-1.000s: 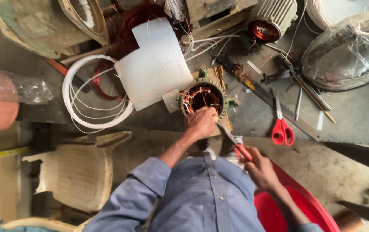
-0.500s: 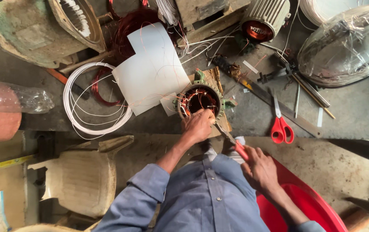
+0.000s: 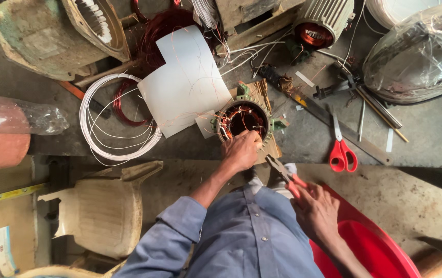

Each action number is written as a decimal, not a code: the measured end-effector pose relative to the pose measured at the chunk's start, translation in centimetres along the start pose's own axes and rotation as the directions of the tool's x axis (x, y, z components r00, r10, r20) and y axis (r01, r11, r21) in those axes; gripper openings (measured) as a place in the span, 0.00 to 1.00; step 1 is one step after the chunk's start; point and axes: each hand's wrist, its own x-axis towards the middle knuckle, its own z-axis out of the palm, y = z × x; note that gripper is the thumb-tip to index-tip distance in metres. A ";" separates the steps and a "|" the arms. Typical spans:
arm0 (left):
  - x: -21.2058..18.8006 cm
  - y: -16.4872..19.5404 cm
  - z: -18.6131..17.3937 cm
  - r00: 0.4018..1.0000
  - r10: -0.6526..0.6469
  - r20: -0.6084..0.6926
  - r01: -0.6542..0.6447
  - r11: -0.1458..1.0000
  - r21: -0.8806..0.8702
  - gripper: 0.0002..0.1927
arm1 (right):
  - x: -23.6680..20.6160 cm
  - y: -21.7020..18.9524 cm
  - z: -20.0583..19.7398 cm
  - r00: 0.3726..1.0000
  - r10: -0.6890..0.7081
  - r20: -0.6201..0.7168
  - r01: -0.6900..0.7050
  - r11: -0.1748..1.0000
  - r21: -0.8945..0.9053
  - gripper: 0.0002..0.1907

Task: The person works on an electric motor stator on a cluttered workbench, using pliers to cut and trim copper wire ends inside the stator and pressing the wound copper coils into place by hand. They pick up wire ends, cut them, and continue arranging the coil windings in the slots.

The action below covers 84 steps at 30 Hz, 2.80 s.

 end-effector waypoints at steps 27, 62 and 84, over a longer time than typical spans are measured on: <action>0.1 -0.2 0.3 1.000 0.005 -0.011 -0.005 1.000 -0.013 0.07 | 0.8 3.2 -0.3 0.733 -0.224 0.642 -0.572 0.308 0.761 0.23; 0.1 -0.5 0.4 1.000 0.018 -0.011 -0.019 1.000 -0.010 0.06 | 0.8 -2.4 -2.0 0.986 -0.106 -0.128 0.097 0.992 -0.077 0.19; 1.0 -0.9 -1.1 0.968 -0.152 0.199 0.179 0.976 -0.124 0.16 | 3.2 -3.7 5.0 0.944 -0.069 -0.322 0.175 0.934 0.311 0.36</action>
